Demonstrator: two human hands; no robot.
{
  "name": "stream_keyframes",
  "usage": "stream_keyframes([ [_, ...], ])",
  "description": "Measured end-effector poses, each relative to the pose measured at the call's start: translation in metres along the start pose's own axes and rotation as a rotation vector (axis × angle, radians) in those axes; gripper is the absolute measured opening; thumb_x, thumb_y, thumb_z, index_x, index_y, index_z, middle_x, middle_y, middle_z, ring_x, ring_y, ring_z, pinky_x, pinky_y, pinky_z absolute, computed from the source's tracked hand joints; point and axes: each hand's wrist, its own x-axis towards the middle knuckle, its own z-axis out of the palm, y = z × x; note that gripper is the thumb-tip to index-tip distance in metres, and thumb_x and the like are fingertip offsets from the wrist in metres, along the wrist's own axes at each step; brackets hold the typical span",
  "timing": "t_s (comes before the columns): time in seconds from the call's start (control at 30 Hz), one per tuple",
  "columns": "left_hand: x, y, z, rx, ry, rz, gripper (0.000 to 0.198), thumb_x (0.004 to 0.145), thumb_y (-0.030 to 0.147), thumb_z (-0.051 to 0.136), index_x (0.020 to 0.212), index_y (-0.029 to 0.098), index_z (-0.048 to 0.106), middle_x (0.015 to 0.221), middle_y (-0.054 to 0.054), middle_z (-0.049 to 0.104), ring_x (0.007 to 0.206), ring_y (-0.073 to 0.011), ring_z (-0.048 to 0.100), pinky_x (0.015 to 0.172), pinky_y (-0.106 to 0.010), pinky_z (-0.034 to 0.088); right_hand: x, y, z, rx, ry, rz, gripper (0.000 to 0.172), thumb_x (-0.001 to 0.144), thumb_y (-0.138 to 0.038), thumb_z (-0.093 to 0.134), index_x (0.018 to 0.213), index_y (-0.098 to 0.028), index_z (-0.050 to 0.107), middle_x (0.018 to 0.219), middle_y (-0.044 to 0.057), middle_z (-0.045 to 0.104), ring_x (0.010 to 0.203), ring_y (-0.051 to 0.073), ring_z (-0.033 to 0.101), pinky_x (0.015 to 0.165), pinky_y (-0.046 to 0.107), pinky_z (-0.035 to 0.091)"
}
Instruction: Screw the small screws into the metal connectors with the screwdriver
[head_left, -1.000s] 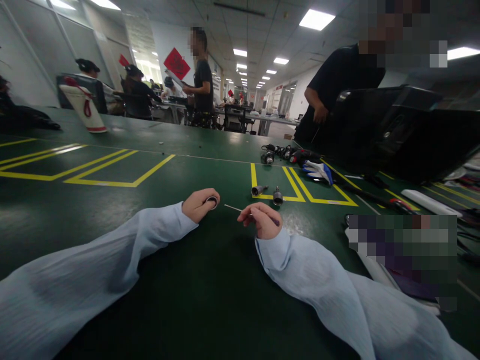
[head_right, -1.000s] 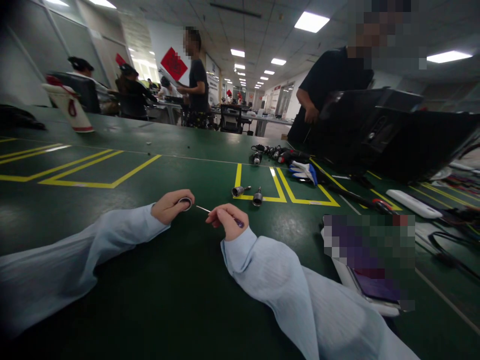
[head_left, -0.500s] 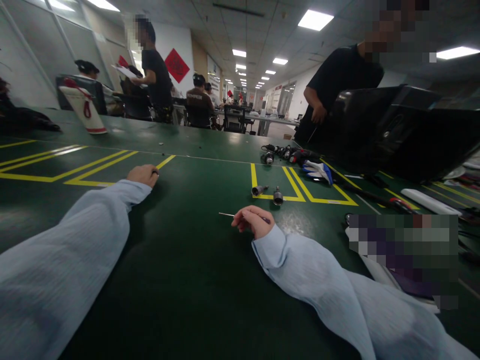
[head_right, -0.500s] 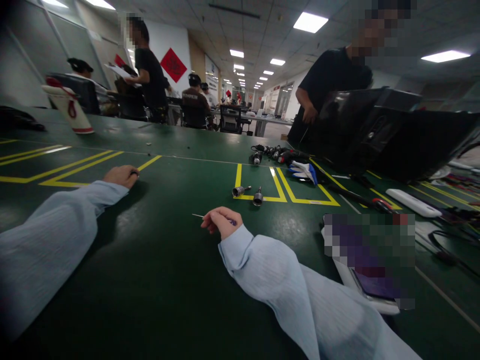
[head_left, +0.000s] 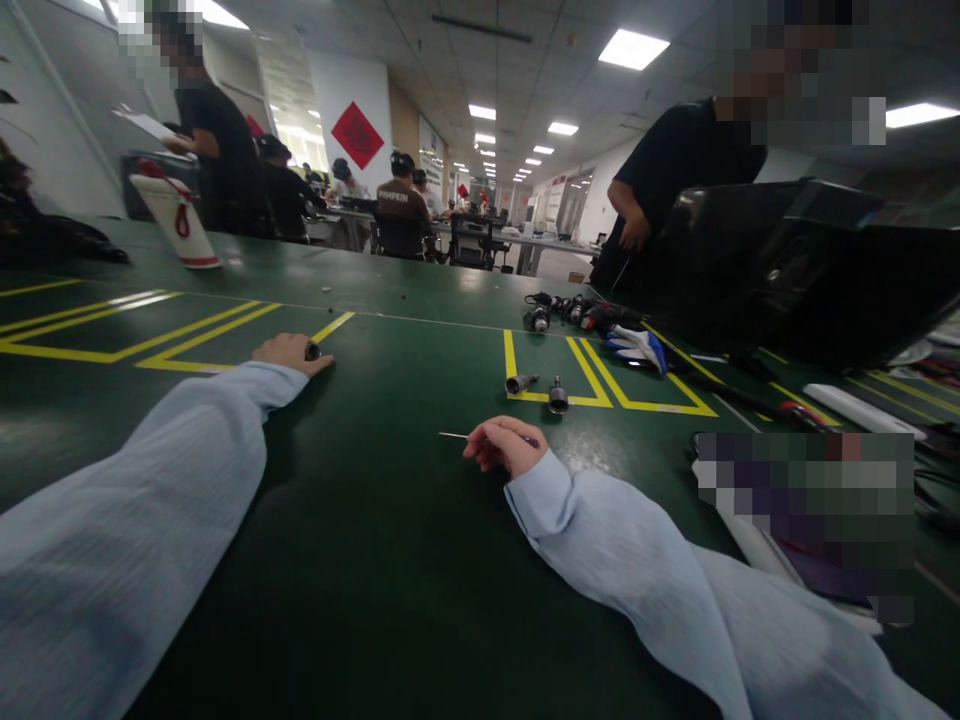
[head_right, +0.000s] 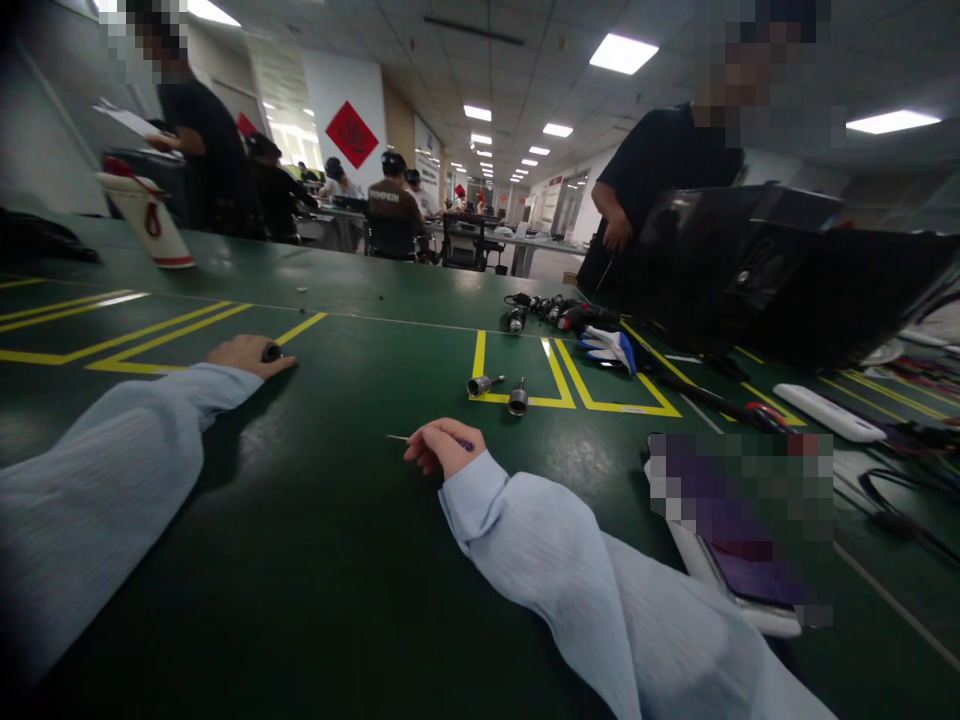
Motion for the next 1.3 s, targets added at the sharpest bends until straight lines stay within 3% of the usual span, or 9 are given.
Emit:
stream_keyframes([
  [0.17,-0.003,0.007,-0.008,0.144,-0.054,-0.073,0.058,0.073,0.057,0.039,0.089,0.003,0.052,0.092,-0.019,0.054,0.085,-0.0302,0.05,0.069,-0.039,0.039,0.002,0.002,0.0,0.004,0.015,-0.001,0.018,0.064,-0.03,0.055,0.058,-0.014,0.061,0.051,0.002,0.061,0.042,0.008,0.048,0.038,0.019,0.038],
  [0.3,-0.012,0.029,-0.006,0.152,-0.015,0.053,0.05,0.079,0.052,0.032,0.09,0.007,0.05,0.09,-0.013,0.055,0.086,-0.0241,0.05,0.074,-0.033,0.038,0.005,0.005,-0.001,-0.004,0.168,-0.041,0.015,0.062,-0.029,0.057,0.063,-0.015,0.061,0.057,0.002,0.061,0.047,0.009,0.05,0.037,0.018,0.039],
  [0.4,-0.028,0.062,0.004,0.113,0.009,0.182,0.039,0.08,0.046,0.033,0.088,0.012,0.049,0.086,-0.009,0.056,0.081,-0.0189,0.051,0.072,-0.027,0.039,0.009,0.007,-0.003,-0.008,0.325,-0.056,0.015,0.059,-0.029,0.06,0.067,-0.016,0.06,0.064,0.002,0.06,0.054,0.01,0.051,0.04,0.019,0.042],
  [0.47,-0.049,0.092,0.01,0.063,-0.004,0.303,0.036,0.078,0.047,0.037,0.084,0.014,0.051,0.079,-0.006,0.057,0.072,-0.016,0.053,0.066,-0.024,0.039,0.011,0.008,-0.004,-0.003,0.382,-0.061,0.016,0.058,-0.029,0.062,0.068,-0.017,0.06,0.066,0.002,0.06,0.057,0.011,0.051,0.042,0.021,0.044],
  [0.6,-0.102,0.151,0.011,-0.119,0.005,0.784,0.031,0.077,0.043,0.039,0.075,0.015,0.053,0.063,-0.002,0.055,0.055,-0.0134,0.05,0.053,-0.025,0.035,0.012,0.01,-0.005,0.014,0.41,-0.067,0.015,0.056,-0.028,0.061,0.067,-0.017,0.059,0.066,0.002,0.059,0.059,0.012,0.052,0.045,0.021,0.045],
  [0.67,-0.124,0.173,0.008,-0.073,-0.016,0.974,0.026,0.076,0.04,0.042,0.073,0.016,0.052,0.062,-0.001,0.055,0.053,-0.0127,0.05,0.052,-0.025,0.034,0.012,0.012,-0.005,0.03,0.415,-0.068,0.015,0.056,-0.028,0.059,0.065,-0.017,0.059,0.064,0.001,0.059,0.058,0.011,0.051,0.045,0.021,0.044],
  [0.77,-0.143,0.194,0.003,0.109,-0.021,1.116,0.032,0.074,0.048,0.045,0.07,0.017,0.053,0.063,-0.002,0.057,0.054,-0.0151,0.053,0.051,-0.027,0.034,0.01,0.014,-0.003,0.047,0.42,-0.064,0.014,0.056,-0.028,0.058,0.063,-0.016,0.058,0.062,0.0,0.058,0.057,0.011,0.05,0.045,0.021,0.043],
  [1.03,-0.149,0.212,-0.005,0.374,0.126,1.255,0.056,0.066,0.067,0.042,0.069,0.013,0.06,0.063,-0.008,0.059,0.055,-0.0189,0.052,0.052,-0.032,0.033,0.003,0.014,0.002,0.004,0.467,-0.096,0.015,0.055,-0.029,0.058,0.063,-0.017,0.056,0.062,0.0,0.056,0.056,0.011,0.048,0.046,0.022,0.042],
  [1.3,-0.146,0.2,-0.002,0.384,0.26,1.384,0.048,0.074,0.059,0.039,0.075,0.015,0.057,0.074,-0.007,0.059,0.066,-0.0188,0.05,0.065,-0.034,0.033,0.005,0.015,0.001,0.019,0.48,-0.143,0.016,0.049,-0.021,0.058,0.064,-0.017,0.055,0.06,-0.002,0.056,0.053,0.01,0.048,0.047,0.021,0.04],
])
